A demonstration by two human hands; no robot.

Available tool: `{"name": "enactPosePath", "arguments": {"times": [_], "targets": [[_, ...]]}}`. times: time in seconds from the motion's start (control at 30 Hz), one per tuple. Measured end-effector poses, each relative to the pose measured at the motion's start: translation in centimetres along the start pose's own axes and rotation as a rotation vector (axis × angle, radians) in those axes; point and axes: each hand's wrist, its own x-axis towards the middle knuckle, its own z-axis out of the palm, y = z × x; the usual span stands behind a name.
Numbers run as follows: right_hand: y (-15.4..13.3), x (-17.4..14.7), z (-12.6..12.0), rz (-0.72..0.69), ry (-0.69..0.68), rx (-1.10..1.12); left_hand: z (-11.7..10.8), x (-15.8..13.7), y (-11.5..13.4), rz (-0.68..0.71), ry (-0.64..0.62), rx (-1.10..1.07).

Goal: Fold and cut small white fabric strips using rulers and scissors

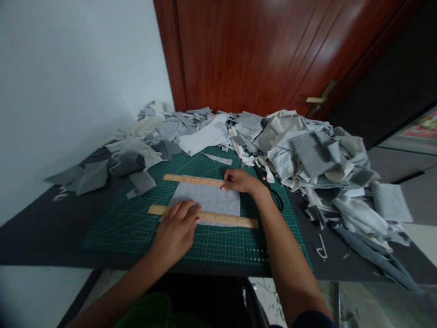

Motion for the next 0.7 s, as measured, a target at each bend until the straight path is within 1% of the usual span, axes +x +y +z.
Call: {"name": "enactPosePath", "arguments": {"times": [0.17,0.3,0.53,0.7], "targets": [[0.6,0.1,0.3,-0.009,-0.006,-0.011,0.1,-0.4,0.4,0.078,-0.09,-0.016],[0.8,0.1,0.4,-0.014,-0.023,-0.008,-0.4,-0.4,0.5,0.068,-0.146,-0.044],[0.9,0.1,0.3,-0.01,-0.029,0.0,-1.1,-0.1,0.7,0.05,-0.175,-0.066],[0.9,0.1,0.3,0.006,-0.031,-0.001,-1.0,-0.1,0.6,0.052,-0.176,-0.084]]}}
